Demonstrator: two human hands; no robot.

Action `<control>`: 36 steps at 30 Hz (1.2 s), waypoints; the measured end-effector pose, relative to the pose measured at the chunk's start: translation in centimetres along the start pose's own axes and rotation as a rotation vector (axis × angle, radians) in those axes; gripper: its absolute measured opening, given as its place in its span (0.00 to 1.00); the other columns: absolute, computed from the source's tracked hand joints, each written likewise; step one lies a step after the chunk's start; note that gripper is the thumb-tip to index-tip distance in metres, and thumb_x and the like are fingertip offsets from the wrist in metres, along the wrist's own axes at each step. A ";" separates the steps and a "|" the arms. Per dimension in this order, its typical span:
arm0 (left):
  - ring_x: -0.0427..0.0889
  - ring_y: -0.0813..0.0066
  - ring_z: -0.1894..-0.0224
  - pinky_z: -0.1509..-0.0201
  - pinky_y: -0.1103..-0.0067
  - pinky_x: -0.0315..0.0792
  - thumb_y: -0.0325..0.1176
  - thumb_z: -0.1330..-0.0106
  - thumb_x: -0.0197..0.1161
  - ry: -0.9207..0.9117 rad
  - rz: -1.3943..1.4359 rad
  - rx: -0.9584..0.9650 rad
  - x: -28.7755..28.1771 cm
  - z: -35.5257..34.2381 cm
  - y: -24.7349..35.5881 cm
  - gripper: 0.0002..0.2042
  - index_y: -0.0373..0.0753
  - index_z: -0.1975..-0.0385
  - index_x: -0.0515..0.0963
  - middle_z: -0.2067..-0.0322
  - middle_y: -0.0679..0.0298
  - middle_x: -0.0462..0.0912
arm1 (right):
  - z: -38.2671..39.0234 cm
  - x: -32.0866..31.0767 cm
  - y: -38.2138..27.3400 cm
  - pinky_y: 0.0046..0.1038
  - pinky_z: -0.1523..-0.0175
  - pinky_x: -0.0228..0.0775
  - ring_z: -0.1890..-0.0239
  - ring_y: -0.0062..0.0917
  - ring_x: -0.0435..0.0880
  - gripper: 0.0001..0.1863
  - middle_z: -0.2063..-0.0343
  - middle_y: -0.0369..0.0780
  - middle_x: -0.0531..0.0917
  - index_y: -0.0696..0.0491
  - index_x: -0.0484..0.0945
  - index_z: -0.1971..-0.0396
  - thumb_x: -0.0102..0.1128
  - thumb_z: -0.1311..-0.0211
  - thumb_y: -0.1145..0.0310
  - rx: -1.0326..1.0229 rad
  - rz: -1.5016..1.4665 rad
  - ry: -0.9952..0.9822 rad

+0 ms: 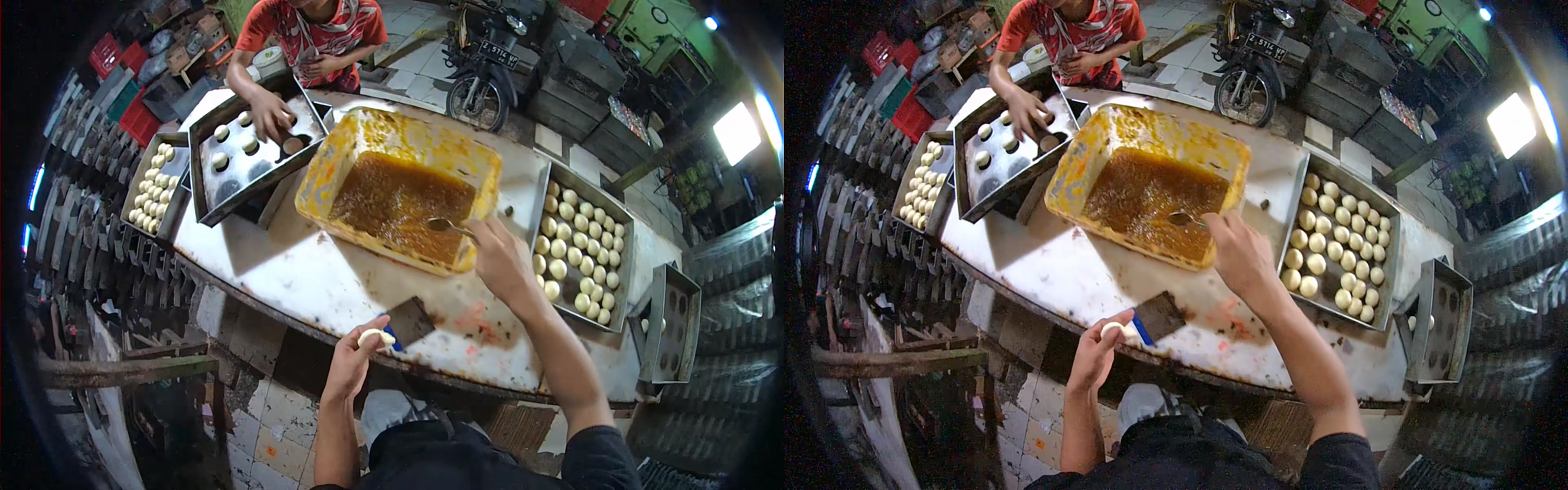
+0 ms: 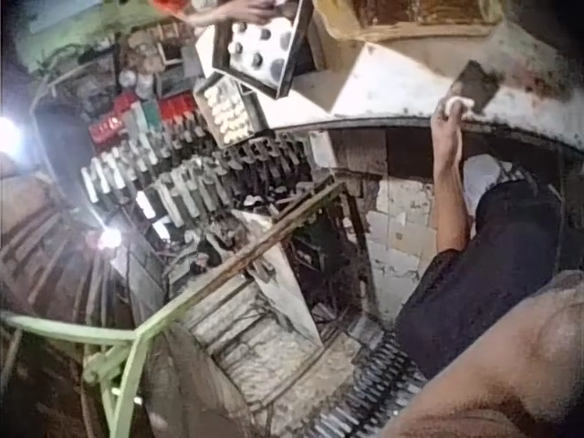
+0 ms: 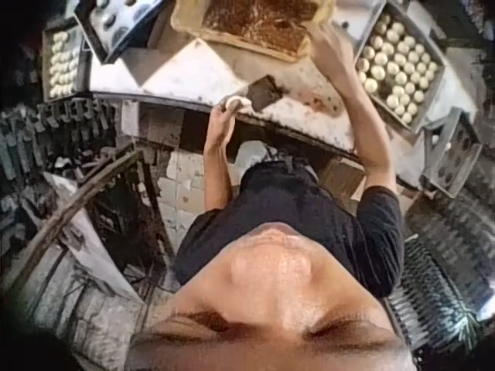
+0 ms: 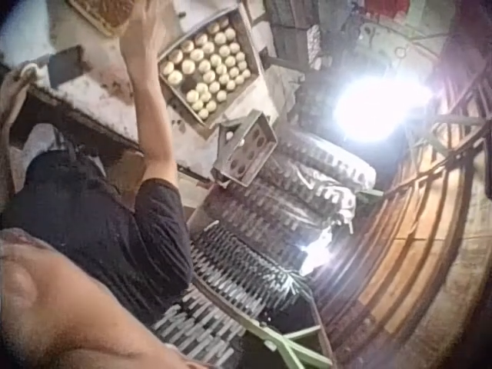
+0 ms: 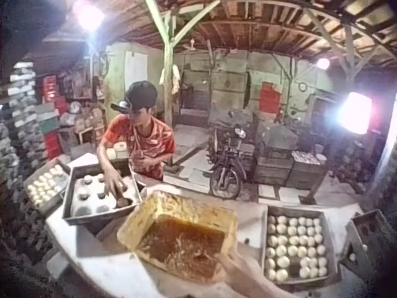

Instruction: Preparing and filling dough buns with a sweet filling in a bakery setting.

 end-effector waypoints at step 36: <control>0.86 0.68 0.56 0.49 0.74 0.81 0.37 0.20 0.53 0.023 0.107 0.018 20.7 -0.1 -8.0 0.17 0.29 0.46 0.78 0.56 0.58 0.86 | 19.7 -1.9 6.0 0.19 0.61 0.72 0.66 0.16 0.78 0.07 0.64 0.36 0.82 0.57 0.76 0.58 0.60 0.33 0.83 0.510 -1.408 -0.032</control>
Point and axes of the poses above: each hand's wrist, its own z-axis away from the middle knuckle, its own x-axis out of the palm, y = z × x, the point moved 4 cm from there along -z, towards the middle knuckle
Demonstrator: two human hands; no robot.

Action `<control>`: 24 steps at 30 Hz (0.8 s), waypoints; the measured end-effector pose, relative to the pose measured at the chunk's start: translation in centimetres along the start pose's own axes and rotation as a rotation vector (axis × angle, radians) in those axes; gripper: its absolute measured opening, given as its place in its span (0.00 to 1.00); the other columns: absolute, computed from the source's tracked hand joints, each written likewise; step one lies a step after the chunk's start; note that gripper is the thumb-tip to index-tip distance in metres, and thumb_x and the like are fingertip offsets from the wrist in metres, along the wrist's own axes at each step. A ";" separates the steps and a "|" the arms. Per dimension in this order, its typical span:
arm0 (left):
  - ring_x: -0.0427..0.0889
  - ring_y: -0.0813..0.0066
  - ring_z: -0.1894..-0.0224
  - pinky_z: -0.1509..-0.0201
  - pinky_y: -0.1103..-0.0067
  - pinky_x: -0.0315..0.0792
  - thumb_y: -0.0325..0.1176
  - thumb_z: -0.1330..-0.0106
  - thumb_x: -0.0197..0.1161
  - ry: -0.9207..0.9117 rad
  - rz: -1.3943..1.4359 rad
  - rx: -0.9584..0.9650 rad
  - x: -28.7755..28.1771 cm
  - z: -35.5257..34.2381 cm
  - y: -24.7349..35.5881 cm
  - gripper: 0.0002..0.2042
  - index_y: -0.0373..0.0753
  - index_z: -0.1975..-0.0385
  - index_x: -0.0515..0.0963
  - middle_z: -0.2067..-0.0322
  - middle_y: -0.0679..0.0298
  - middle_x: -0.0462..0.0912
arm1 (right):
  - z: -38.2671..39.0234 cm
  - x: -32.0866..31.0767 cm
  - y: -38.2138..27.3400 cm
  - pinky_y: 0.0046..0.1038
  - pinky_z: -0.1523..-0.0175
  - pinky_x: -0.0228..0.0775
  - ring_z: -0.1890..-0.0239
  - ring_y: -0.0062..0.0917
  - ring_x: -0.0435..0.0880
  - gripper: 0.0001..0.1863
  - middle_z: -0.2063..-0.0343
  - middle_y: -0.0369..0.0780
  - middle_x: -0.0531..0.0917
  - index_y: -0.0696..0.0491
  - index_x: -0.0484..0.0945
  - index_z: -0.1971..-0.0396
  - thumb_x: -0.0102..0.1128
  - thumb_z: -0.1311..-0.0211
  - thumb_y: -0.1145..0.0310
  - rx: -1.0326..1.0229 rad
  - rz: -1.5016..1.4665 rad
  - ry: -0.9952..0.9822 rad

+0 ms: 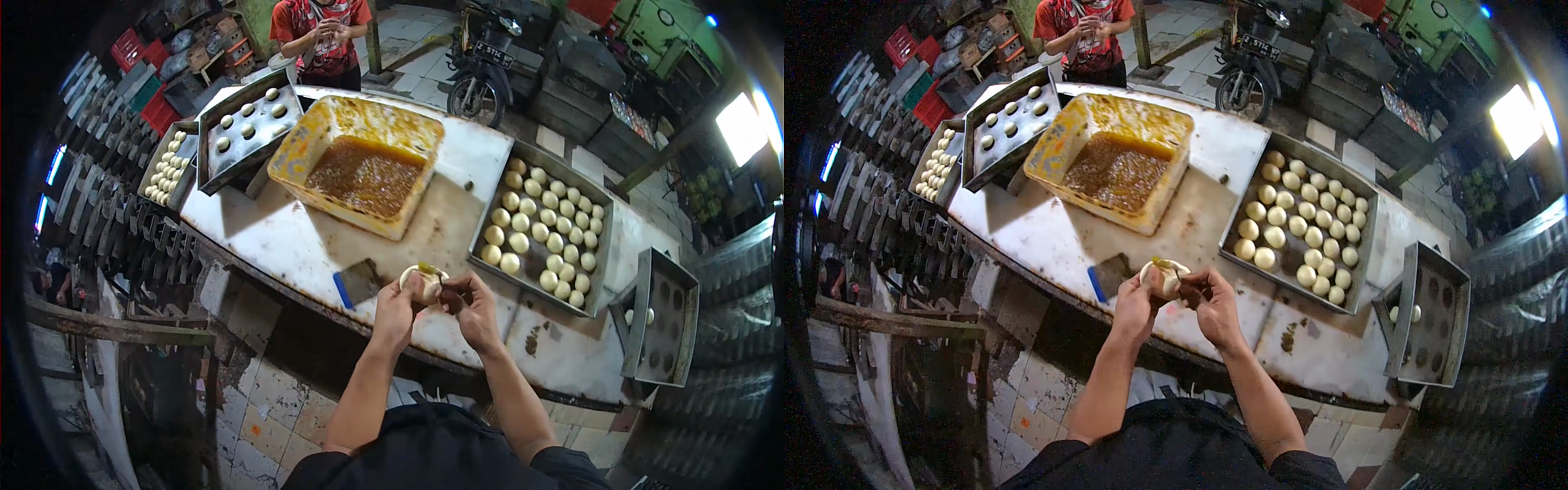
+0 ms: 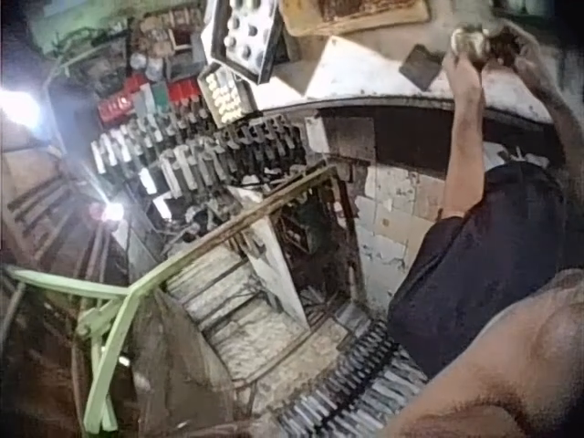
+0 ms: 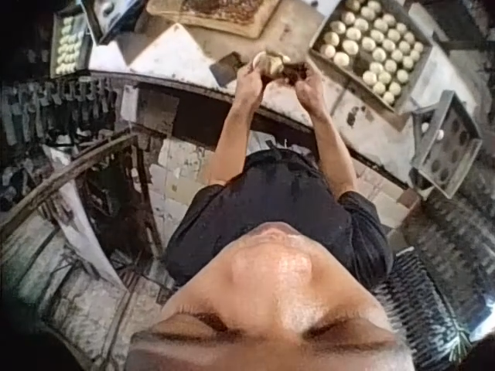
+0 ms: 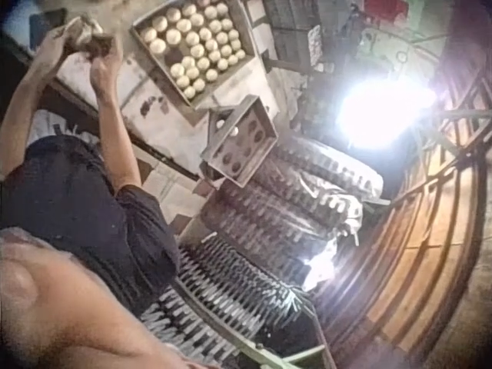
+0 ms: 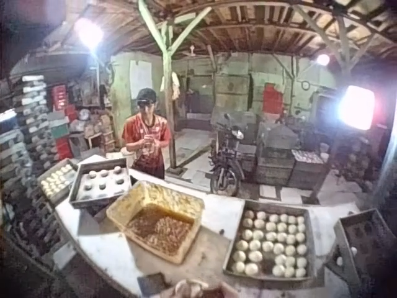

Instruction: Preparing and filling dough buns with a sweet filling in a bakery setting.

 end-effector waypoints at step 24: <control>0.75 0.75 0.37 0.32 0.78 0.70 0.30 0.23 0.57 -0.286 -0.352 0.257 -5.9 24.4 2.7 0.29 0.36 0.25 0.57 0.36 0.62 0.72 | 16.0 8.6 -0.5 0.33 0.29 0.62 0.34 0.29 0.72 0.21 0.38 0.43 0.75 0.58 0.82 0.45 0.71 0.38 0.72 -0.078 0.009 -0.455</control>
Point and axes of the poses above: each hand's wrist, its own z-axis away from the middle knuckle, its own x-axis out of the palm, y = z × x, the point moved 4 cm from there along -z, towards the middle knuckle
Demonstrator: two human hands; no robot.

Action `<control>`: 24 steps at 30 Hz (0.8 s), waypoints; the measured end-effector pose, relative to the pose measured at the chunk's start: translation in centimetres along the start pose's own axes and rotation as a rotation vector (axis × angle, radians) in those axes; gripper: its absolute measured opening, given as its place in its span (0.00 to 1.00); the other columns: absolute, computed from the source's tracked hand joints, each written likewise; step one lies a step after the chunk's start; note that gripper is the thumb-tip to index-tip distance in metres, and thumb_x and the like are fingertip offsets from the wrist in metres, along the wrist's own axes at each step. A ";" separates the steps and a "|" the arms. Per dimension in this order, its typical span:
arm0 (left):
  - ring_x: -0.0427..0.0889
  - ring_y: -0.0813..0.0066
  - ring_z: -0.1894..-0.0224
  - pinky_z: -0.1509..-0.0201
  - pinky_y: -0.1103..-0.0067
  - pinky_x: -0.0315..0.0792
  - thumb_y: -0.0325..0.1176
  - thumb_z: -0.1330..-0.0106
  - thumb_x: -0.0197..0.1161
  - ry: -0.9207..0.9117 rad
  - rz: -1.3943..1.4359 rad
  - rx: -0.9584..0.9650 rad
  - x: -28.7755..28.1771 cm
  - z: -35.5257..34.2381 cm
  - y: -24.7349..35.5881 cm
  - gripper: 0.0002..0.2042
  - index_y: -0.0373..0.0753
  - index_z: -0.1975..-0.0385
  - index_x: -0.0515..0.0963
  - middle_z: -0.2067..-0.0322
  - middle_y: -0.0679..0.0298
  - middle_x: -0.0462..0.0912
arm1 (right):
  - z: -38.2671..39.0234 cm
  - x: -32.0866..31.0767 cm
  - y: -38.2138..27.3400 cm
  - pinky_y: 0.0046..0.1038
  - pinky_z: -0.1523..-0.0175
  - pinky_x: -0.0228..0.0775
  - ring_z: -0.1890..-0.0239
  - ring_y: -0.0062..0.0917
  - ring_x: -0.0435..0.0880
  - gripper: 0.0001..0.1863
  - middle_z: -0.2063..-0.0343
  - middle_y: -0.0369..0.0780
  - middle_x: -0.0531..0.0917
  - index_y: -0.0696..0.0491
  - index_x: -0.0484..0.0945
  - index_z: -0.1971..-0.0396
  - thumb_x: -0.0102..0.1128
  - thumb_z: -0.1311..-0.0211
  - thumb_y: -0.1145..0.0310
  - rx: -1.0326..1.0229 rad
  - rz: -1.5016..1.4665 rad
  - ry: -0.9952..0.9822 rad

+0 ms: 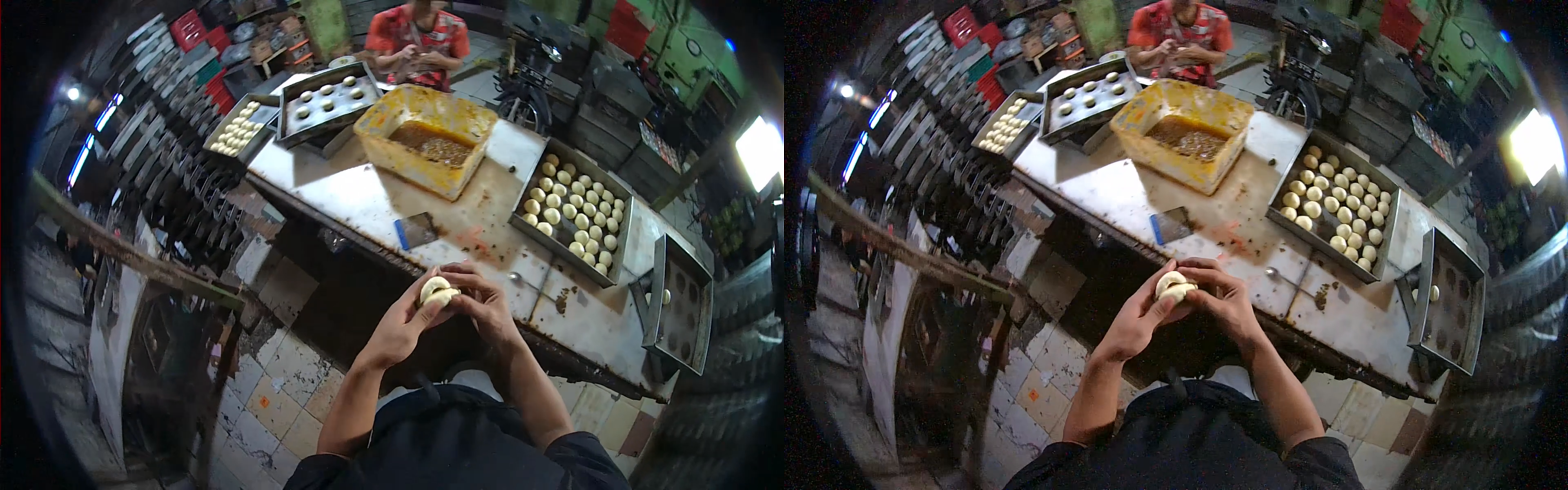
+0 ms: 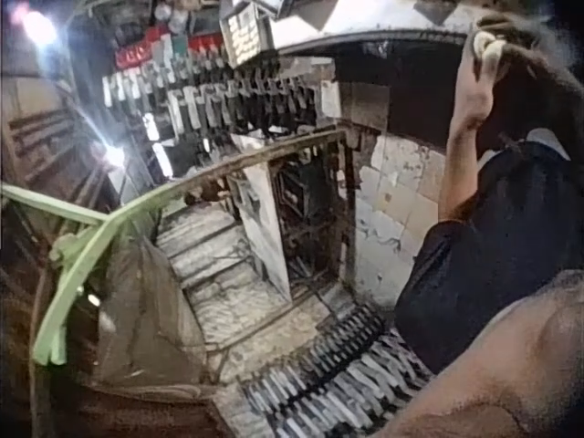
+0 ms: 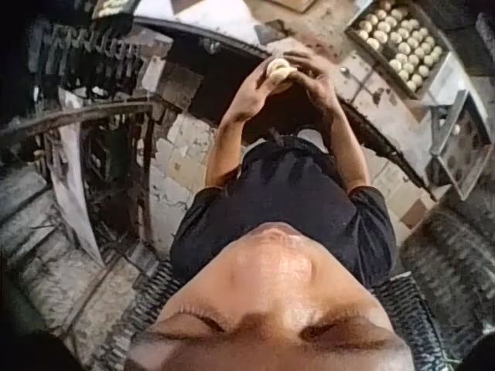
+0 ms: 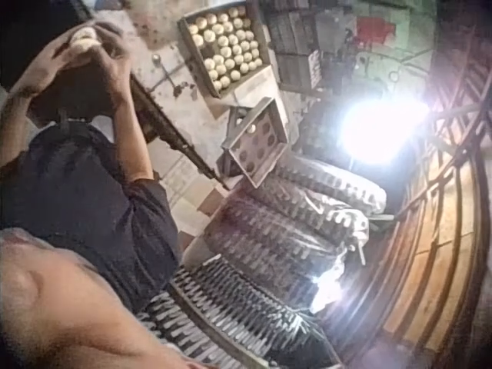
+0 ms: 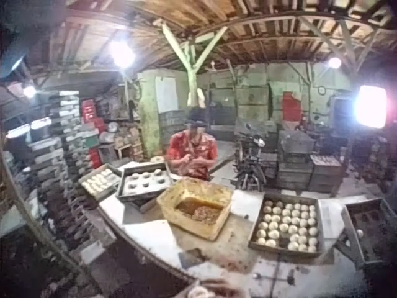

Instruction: Preparing and filling dough buns with a sweet filling in a bakery setting.

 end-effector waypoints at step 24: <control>0.85 0.77 0.57 0.49 0.81 0.77 0.34 0.21 0.56 0.210 0.067 0.234 -1.0 14.0 -3.0 0.13 0.30 0.51 0.82 0.56 0.60 0.87 | 14.1 13.7 -1.3 0.24 0.48 0.76 0.54 0.18 0.83 0.09 0.60 0.37 0.85 0.59 0.86 0.59 0.70 0.39 0.79 -0.014 0.380 0.256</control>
Point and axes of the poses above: each hand's wrist, its own z-axis away from the middle knuckle, its own x-axis out of the palm, y = z × x, the point moved 4 cm from there along -z, towards the middle knuckle
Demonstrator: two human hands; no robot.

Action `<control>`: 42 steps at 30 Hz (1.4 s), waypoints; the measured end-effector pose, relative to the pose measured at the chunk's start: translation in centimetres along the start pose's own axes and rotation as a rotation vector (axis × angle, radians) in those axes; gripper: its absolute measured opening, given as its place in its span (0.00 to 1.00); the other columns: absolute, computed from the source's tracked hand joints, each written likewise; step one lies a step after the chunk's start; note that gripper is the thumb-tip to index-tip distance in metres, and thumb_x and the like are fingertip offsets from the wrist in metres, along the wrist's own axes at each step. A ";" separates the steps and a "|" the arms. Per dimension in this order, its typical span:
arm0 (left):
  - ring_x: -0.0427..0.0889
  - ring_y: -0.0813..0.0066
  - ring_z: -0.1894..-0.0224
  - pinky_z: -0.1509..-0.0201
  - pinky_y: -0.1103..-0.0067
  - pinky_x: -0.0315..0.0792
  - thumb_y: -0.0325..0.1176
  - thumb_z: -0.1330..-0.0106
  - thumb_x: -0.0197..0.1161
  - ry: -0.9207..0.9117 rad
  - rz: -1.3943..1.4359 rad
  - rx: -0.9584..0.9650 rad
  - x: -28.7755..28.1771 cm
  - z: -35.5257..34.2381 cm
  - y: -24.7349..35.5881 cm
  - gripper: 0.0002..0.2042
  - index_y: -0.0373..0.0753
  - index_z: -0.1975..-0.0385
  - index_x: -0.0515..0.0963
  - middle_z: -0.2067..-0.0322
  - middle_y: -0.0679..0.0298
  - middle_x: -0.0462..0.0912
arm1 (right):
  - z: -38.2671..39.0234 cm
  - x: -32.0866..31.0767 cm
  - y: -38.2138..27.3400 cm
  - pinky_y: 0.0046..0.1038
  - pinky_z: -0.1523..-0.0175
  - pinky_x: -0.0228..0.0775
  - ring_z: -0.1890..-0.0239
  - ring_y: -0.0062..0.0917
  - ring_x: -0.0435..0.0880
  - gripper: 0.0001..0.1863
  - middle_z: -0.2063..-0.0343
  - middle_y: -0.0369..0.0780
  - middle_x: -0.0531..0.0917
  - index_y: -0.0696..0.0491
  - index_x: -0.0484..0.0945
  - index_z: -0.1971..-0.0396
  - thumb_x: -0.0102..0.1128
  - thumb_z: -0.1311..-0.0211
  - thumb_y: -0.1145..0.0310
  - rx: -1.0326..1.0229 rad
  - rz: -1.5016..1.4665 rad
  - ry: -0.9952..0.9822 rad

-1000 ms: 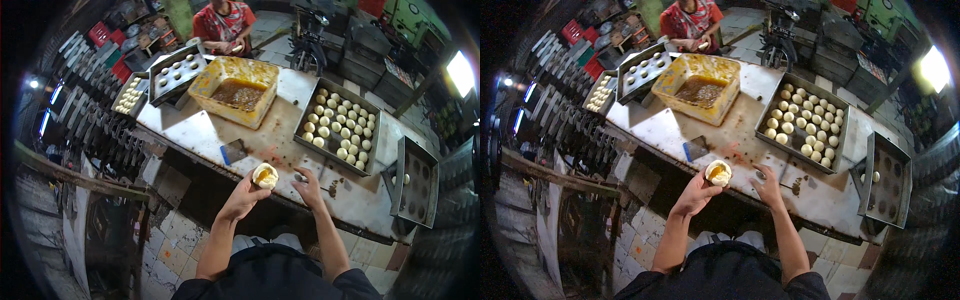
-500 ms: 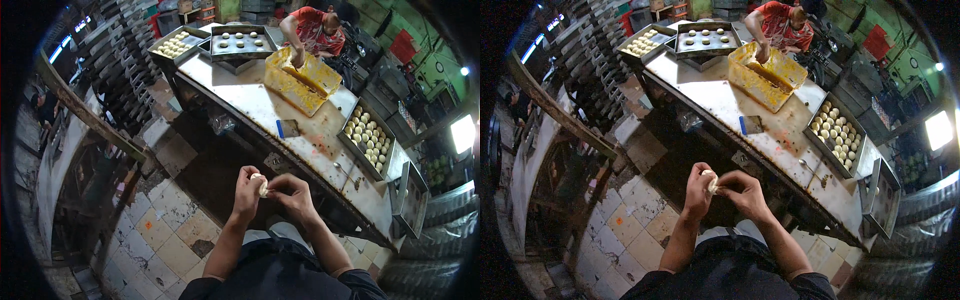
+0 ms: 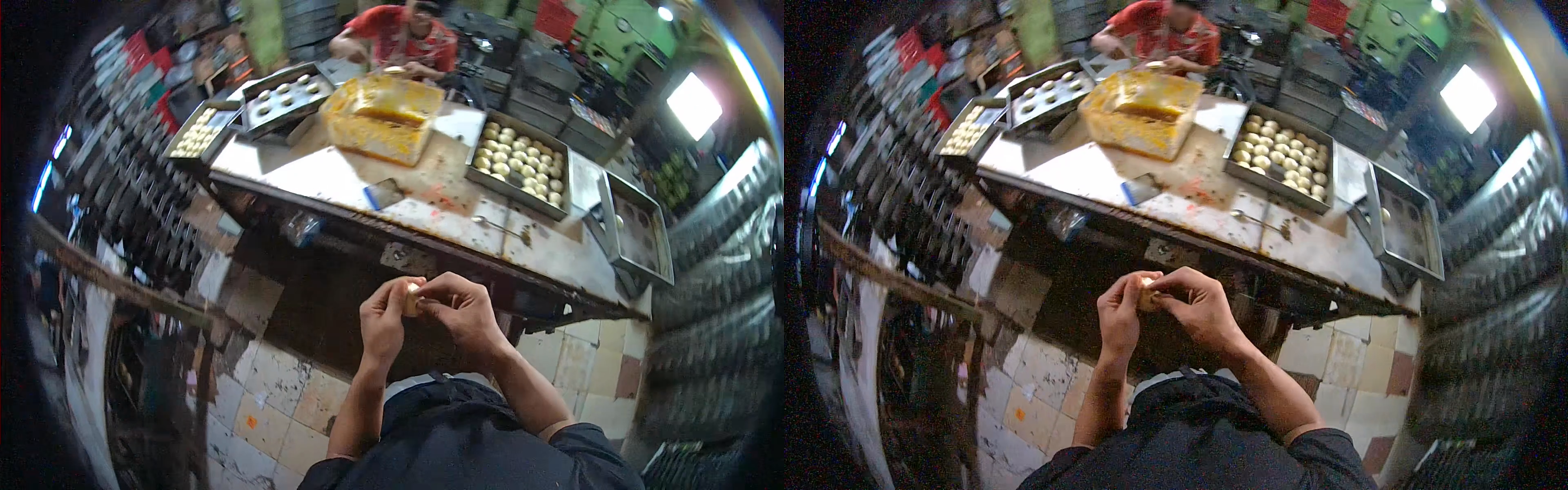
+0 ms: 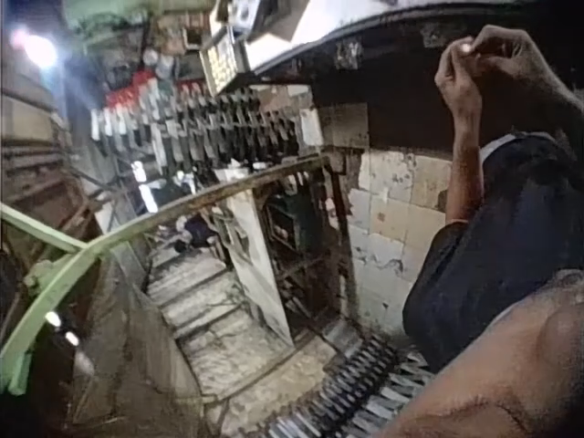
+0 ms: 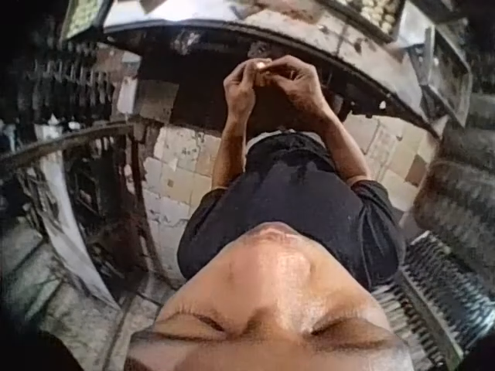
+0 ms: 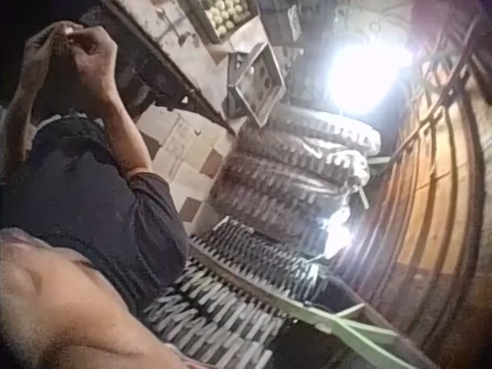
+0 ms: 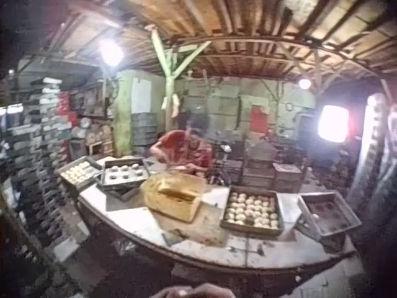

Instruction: Preparing and filling dough buns with a sweet filling in a bakery setting.

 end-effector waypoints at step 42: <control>0.76 0.50 0.41 0.35 0.63 0.67 0.35 0.29 0.60 -0.721 -0.722 -0.086 48.7 -30.0 -28.4 0.17 0.32 0.46 0.75 0.45 0.46 0.78 | -0.2 -72.5 8.0 0.47 0.33 0.69 0.35 0.46 0.74 0.25 0.37 0.54 0.74 0.62 0.72 0.37 0.57 0.35 0.79 0.084 1.144 1.114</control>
Point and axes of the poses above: each hand's wrist, its own z-axis away from the middle knuckle, its own x-axis out of the palm, y = z × x, the point moved 4 cm from there along -z, towards the middle knuckle
